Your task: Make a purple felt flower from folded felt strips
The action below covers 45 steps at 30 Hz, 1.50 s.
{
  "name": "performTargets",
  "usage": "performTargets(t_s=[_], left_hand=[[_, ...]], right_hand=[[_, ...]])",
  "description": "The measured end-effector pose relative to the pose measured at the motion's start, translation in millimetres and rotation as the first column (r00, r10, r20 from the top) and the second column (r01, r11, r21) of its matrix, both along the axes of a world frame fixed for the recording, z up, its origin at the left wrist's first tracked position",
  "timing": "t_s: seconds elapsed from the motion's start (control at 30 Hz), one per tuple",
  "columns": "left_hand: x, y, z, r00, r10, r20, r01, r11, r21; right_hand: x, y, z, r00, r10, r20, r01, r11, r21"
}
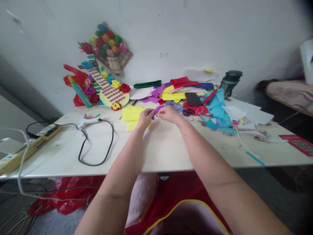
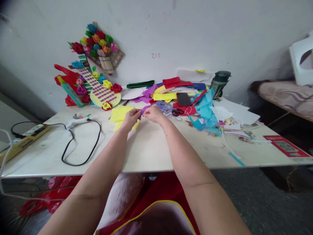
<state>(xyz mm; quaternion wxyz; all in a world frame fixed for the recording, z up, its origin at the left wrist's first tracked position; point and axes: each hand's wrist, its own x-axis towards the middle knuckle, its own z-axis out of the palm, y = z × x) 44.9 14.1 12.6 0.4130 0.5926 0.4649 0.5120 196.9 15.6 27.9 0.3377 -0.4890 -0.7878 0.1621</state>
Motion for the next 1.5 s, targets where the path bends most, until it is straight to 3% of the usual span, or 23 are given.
performTargets(t_s=[0.1, 0.2, 0.3, 0.4, 0.57, 0.67, 0.8, 0.9, 1.03, 1.37, 1.5], left_hand=[[-2, 3, -1.5, 0.994, 0.001, -0.109, 0.003, 0.999, 0.039], [-4, 3, -2.1, 0.978, -0.015, -0.210, 0.027, 0.998, 0.053], [-3, -1, -0.8, 0.950, -0.054, -0.308, 0.063, 0.998, 0.020], [-3, -6, 0.9, 0.925, -0.170, -0.339, 0.156, 0.985, -0.071], [-7, -11, 2.1, 0.878, -0.436, -0.199, 0.398, 0.894, -0.204], [-10, -14, 3.2, 0.825, -0.562, -0.058, 0.532, 0.808, -0.253], [-11, -17, 5.2, 0.747, -0.652, 0.133, 0.656, 0.687, -0.313], [-10, -18, 6.3, 0.709, -0.650, 0.273, 0.704, 0.639, -0.309], [-9, -18, 7.5, 0.666, -0.593, 0.452, 0.734, 0.630, -0.254], [-6, -14, 7.4, 0.557, -0.310, 0.771, 0.648, 0.743, -0.170], [-5, -11, 7.3, 0.546, -0.223, 0.807, 0.603, 0.774, -0.194]], right_hand=[[3, -3, 3.7, 0.999, 0.024, 0.023, -0.024, 1.000, 0.010], [6, -7, 10.1, 0.994, -0.034, 0.106, 0.031, 0.999, 0.027], [9, -10, 16.1, 0.975, -0.081, 0.206, 0.070, 0.996, 0.060], [13, -10, 18.7, 0.971, -0.060, 0.230, 0.041, 0.995, 0.088], [26, -5, 15.3, 0.995, 0.026, 0.094, -0.028, 0.999, 0.024], [37, -3, 11.8, 0.993, 0.102, -0.065, -0.111, 0.980, -0.164], [44, -4, 7.0, 0.955, 0.149, -0.255, -0.233, 0.911, -0.341], [41, -4, 3.4, 0.900, 0.158, -0.407, -0.324, 0.866, -0.382], [33, -3, -0.1, 0.839, 0.091, -0.536, -0.345, 0.852, -0.394], [7, -7, 0.8, 0.697, -0.003, -0.717, -0.298, 0.909, -0.293], [4, -8, 1.8, 0.693, 0.014, -0.721, -0.265, 0.935, -0.237]])
